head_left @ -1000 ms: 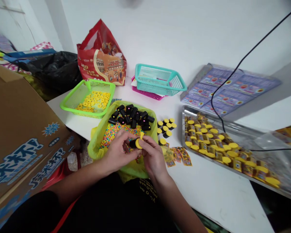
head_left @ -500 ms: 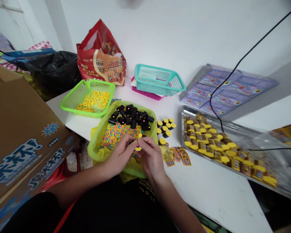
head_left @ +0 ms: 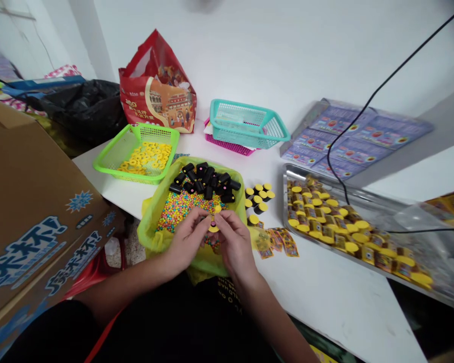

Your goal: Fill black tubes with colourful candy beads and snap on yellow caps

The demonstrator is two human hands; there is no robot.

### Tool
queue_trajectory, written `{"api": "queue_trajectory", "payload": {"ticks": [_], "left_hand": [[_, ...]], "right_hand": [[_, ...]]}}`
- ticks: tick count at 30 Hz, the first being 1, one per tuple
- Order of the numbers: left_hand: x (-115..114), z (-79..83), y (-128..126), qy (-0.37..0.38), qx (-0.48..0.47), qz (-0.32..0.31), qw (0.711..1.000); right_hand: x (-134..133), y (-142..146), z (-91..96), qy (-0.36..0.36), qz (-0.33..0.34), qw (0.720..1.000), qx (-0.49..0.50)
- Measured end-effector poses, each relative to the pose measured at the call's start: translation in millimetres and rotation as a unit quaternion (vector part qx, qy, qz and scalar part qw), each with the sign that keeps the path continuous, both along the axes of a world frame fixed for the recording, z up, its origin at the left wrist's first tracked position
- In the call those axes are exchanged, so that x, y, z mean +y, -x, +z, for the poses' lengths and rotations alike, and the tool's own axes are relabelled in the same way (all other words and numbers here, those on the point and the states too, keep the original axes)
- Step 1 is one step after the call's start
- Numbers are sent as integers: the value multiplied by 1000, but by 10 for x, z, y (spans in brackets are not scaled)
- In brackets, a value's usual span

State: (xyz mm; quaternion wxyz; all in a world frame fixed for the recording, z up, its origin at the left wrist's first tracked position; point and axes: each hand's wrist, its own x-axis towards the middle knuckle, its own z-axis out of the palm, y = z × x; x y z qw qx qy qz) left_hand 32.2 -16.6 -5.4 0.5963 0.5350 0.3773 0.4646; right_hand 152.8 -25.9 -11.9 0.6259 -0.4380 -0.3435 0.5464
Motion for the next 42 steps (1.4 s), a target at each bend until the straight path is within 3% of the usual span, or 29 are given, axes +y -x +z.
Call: {"api": "queue_trajectory", "payload": {"ticks": [3, 9, 18, 25, 33, 36, 42], "left_hand": [[0, -9, 29, 13, 3, -35, 999], [5, -69, 41, 121, -16, -83, 989], [-44, -62, -28, 34, 26, -16, 999], [35, -52, 54, 41, 7, -92, 995], [71, -116, 58, 49, 13, -80, 996], [69, -113, 62, 56, 14, -73, 996], [40, -123, 51, 19, 9, -28, 999]], "right_hand": [[3, -20, 6, 21, -6, 1000, 5], [25, -15, 23, 45, -9, 999, 29], [29, 51, 37, 49, -47, 996, 60], [95, -90, 72, 56, 2, 998, 5], [112, -134, 6, 26, -19, 996, -78], [85, -162, 27, -24, -44, 978, -203], [-9, -217, 145, -142, -42, 888, -436]]}}
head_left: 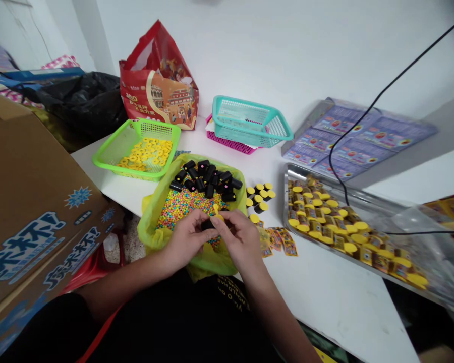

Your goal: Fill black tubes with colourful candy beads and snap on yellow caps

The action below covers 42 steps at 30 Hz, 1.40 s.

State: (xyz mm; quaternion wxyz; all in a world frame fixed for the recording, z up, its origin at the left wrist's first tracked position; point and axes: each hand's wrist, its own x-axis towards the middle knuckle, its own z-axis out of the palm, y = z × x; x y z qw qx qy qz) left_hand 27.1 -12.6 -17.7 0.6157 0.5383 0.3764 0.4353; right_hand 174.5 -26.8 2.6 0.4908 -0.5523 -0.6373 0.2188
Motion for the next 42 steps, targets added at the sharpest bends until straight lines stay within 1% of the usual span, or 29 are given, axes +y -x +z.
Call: {"api": "queue_trajectory", "payload": {"ticks": [3, 5, 7, 9, 12, 15, 18, 20, 22, 24, 26, 28, 32, 35, 39, 42], "left_hand": [[-5, -21, -15, -15, -13, 9, 1000], [-3, -34, -20, -20, -22, 14, 999], [0, -43, -21, -25, -20, 16, 999], [0, -47, -18, -33, -17, 21, 999], [-4, -47, -14, -30, -25, 29, 999], [-13, -35, -7, -16, -41, 26, 999], [-19, -10, 14, -5, -59, 8, 998], [-19, 5, 33, 23, -77, -12, 997], [-14, 8, 44, 63, -91, -25, 993], [-10, 0, 42, 80, -85, -22, 993], [-13, -13, 31, 65, -61, -9, 996], [-23, -22, 19, 48, -32, -1, 998], [-49, -21, 5, 10, 43, 14, 999], [-58, -10, -2, -9, 74, 32, 997], [-59, 4, -10, 16, 14, 34, 999], [-57, 14, -15, 35, -41, 38, 998]], "right_hand": [[-19, 4, 1, -45, 8, 996, -78], [-24, 11, -11, -70, 8, 991, -110], [-26, 14, -18, -83, 14, 989, -121], [-25, 9, -20, -78, 31, 990, -112], [-13, -10, -36, -41, 63, 995, -59], [8, -32, -90, 44, 82, 994, 52], [22, -44, -152, 141, 83, 973, 163], [22, -36, -177, 169, 86, 960, 206], [20, -7, -187, 165, 88, 955, 230], [17, 41, -192, 141, 79, 957, 239], [17, 95, -195, 117, 64, 961, 242], [19, 142, -197, 108, 51, 960, 253], [19, 192, -172, 147, 25, 944, 294], [22, 202, -132, 162, 11, 942, 293], [31, 216, -86, 162, 9, 937, 310], [35, 234, -65, 174, 8, 917, 359]]}}
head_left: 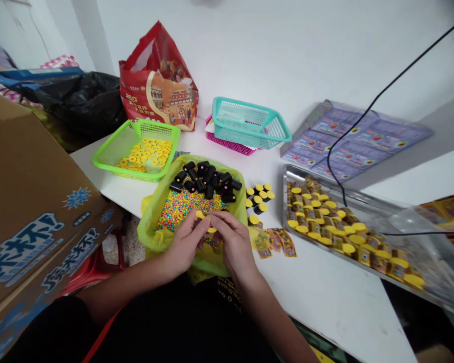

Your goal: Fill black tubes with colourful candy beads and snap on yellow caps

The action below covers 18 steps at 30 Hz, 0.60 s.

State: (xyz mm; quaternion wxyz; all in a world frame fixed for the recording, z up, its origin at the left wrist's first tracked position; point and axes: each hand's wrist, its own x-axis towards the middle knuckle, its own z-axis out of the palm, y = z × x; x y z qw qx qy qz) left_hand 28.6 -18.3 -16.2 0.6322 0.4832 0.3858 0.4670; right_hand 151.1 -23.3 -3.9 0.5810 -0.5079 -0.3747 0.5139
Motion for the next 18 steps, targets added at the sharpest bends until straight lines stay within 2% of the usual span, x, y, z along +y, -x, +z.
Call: {"api": "queue_trajectory", "payload": {"ticks": [4, 8, 13, 18], "left_hand": [[2, 3, -10, 31, -40, 6, 999], [17, -15, -4, 51, -53, 10, 997], [66, 59, 74, 85, -91, -6, 992], [63, 179, 106, 153, -119, -79, 978]], "right_hand": [[0, 40, -4, 21, -26, 997, 74], [5, 58, -37, 20, -35, 994, 99], [10, -99, -21, -31, 79, 996, 39], [2, -276, -21, -96, 221, 971, 2]]}}
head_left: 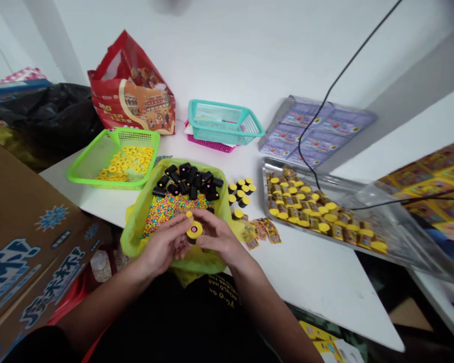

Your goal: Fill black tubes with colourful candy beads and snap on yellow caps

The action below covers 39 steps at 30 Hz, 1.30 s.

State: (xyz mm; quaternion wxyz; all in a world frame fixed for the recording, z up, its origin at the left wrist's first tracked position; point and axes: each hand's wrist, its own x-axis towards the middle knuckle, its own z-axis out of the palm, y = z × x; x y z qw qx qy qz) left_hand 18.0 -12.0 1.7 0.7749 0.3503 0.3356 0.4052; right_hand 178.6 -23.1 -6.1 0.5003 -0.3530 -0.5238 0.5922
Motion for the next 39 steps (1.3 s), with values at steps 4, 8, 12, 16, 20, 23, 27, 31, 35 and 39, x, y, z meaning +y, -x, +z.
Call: {"api": "queue_trajectory", "payload": {"ticks": [4, 8, 12, 16, 20, 23, 27, 31, 35, 39], "left_hand": [[-16, -24, -70, 3, -2, -18, 1000], [-15, -87, -143, 1, 11, 26, 1000], [-5, -111, -164, -16, 17, 35, 999], [-13, -96, -158, -17, 26, 44, 999], [-19, -81, -153, 7, 25, 53, 998], [-12, -72, -136, 0, 39, 30, 999], [27, -41, -35, -60, 98, -67, 991], [190, -21, 201, -210, 246, -45, 945], [539, 5, 459, -429, 450, 47, 782], [894, 79, 558, -503, 609, 39, 612]], "right_hand": [[-12, -4, -46, -46, -54, 997, 17], [-58, 18, -74, -159, -141, 976, -46], [-113, 35, -92, -247, -203, 936, -149], [-142, 73, -117, -302, -235, 888, -255], [-160, 117, -97, -340, -253, 854, -302], [-172, 102, -51, -337, -231, 852, -327], [-71, -208, -89, -303, -298, 839, -340], [230, -877, -244, -161, -466, 749, -442], [482, -1368, -376, -14, -453, 710, -538], [576, -1464, -485, 41, -388, 709, -587]]}}
